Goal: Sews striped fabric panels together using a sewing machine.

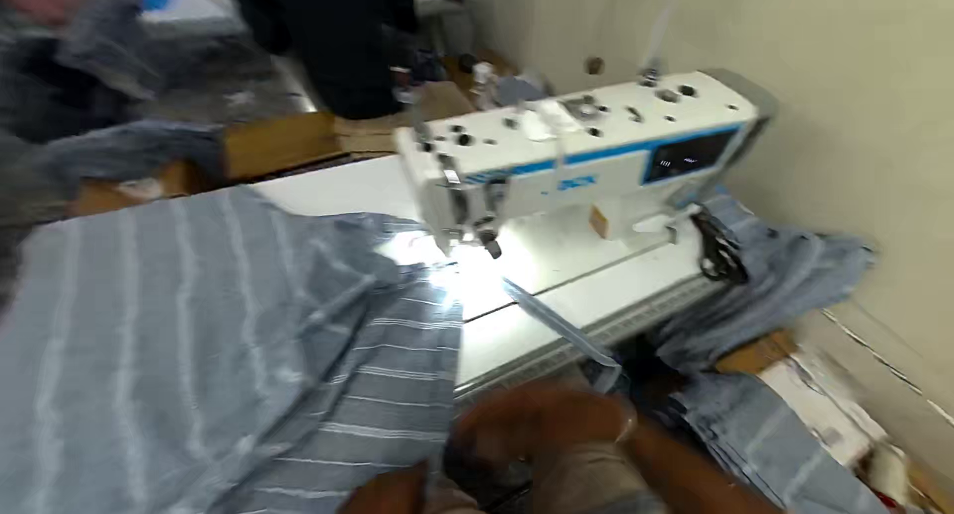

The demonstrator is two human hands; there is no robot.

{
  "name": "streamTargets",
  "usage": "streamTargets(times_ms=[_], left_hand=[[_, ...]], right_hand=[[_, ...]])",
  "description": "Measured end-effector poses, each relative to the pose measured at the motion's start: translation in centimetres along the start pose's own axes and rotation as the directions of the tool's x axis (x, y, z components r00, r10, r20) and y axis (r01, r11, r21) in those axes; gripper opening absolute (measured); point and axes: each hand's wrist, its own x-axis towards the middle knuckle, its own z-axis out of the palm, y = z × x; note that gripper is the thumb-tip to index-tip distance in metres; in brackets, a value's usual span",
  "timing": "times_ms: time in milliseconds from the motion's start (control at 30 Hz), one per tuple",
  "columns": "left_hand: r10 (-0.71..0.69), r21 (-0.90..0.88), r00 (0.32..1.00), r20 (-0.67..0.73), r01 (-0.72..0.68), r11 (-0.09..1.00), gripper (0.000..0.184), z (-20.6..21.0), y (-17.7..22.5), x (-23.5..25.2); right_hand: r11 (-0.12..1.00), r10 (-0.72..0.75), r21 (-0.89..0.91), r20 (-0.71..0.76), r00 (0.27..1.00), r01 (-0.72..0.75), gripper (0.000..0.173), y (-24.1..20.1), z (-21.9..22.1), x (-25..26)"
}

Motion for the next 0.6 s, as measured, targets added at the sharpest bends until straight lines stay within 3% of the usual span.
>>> streamTargets(times_ms=[67,133,200,267,333,367,467,600], left_hand=[[0.098,-0.063,0.993,-0.069,-0.103,0.993,0.038,2.5,1.3,0.5],[0.181,-0.053,0.977,-0.11,-0.188,0.981,0.032,3.7,3.0,1.0],[0.202,-0.035,0.977,-0.069,-0.204,0.978,0.032,3.5,5.2,0.7],[0.166,-0.023,0.984,0.065,-0.165,0.986,0.039,1.7,7.6,-0.1],[0.149,0.012,0.98,0.131,-0.152,0.988,0.043,0.9,8.9,-0.5],[0.145,0.018,0.98,0.137,-0.149,0.989,0.043,0.6,9.3,-0.7],[0.166,-0.011,0.981,0.096,-0.166,0.986,0.048,1.0,9.2,-0.5],[0.21,-0.12,0.97,-0.121,-0.224,0.967,0.038,3.0,8.1,1.9]], right_hand=[[0.855,0.118,-0.413,-0.435,0.893,-0.314,0.046,2.8,-5.9,0.6],[0.723,0.062,-0.541,-0.568,0.821,-0.43,0.053,3.5,-9.2,2.6],[0.745,0.075,-0.528,-0.542,0.837,-0.409,0.046,2.0,-7.6,5.2],[0.791,0.136,-0.47,-0.488,0.862,-0.391,0.052,1.2,-4.5,8.3],[0.759,0.184,-0.482,-0.485,0.855,-0.437,0.056,0.9,-2.7,10.9],[0.727,0.194,-0.502,-0.504,0.841,-0.469,0.049,0.7,-2.4,11.9],[0.667,0.172,-0.556,-0.533,0.829,-0.496,0.033,0.3,-2.7,12.8],[0.65,0.141,-0.599,-0.51,0.848,-0.468,0.033,1.0,-2.4,12.0]])
